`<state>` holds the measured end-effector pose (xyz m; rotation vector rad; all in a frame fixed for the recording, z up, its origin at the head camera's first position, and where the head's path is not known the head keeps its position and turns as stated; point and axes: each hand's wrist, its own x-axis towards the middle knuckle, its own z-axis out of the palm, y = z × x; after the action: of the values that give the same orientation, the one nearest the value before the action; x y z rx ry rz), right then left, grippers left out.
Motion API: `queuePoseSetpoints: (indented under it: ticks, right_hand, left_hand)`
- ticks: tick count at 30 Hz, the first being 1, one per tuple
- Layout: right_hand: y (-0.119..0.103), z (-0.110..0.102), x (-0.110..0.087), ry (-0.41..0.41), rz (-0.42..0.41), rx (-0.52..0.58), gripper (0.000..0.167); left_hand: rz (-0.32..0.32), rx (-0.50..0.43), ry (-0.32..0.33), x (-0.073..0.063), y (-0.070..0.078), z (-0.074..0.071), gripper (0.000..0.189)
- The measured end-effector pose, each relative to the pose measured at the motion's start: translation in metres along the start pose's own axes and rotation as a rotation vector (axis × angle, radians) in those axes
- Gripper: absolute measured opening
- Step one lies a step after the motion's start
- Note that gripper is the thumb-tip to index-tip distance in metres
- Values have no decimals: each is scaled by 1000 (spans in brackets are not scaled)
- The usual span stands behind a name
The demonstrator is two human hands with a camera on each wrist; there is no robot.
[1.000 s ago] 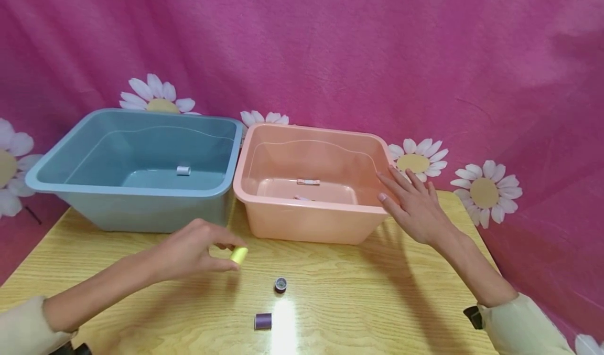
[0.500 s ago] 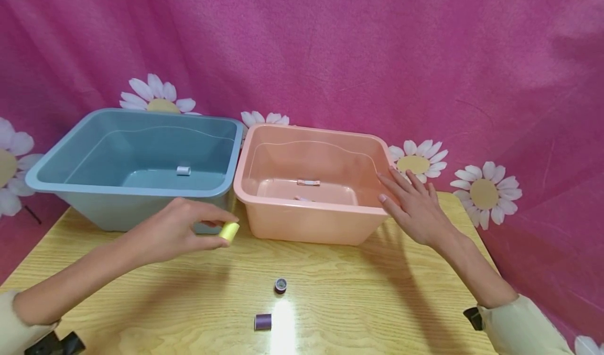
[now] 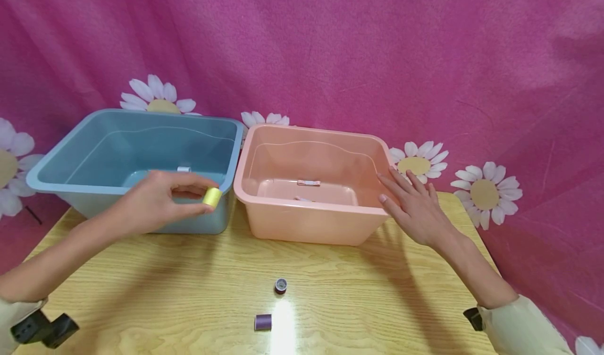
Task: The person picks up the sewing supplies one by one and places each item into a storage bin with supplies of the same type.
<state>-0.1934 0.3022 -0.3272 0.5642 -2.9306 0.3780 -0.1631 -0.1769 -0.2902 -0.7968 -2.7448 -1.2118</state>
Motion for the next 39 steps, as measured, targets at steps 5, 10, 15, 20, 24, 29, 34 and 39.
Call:
queuePoseSetpoints:
  ticks: [5, 10, 15, 20, 24, 29, 34, 39]
  right_hand:
    - [0, 0, 0, 0, 2, 2, 57]
    - [-1, -1, 0, -5, 6, 2, 58]
    - [0, 0, -1, -9, 7, -2, 58]
    - [1, 1, -1, -4, -2, -2, 57]
    - [1, 1, -1, -2, -3, -2, 57]
    - [1, 1, 0, -7, -1, -2, 58]
    - [1, 1, -1, -4, -1, 0, 57]
    - [0, 0, -1, -3, -2, 2, 57]
  left_hand:
    - [-50, -126, 8, 4, -7, -9, 38]
    - [-120, -197, 19, 9, -13, -20, 40]
    - [-179, -160, 57, 12, -16, -29, 40]
    - [-215, -108, 60, 16, -21, -40, 42]
    - [-230, -100, 51, 21, -27, -45, 43]
    - [-232, -96, 42, 26, -33, -51, 44]
    - [-233, -74, 46, 31, -36, -55, 43]
    - [-240, -61, 30, 35, -38, -58, 43]
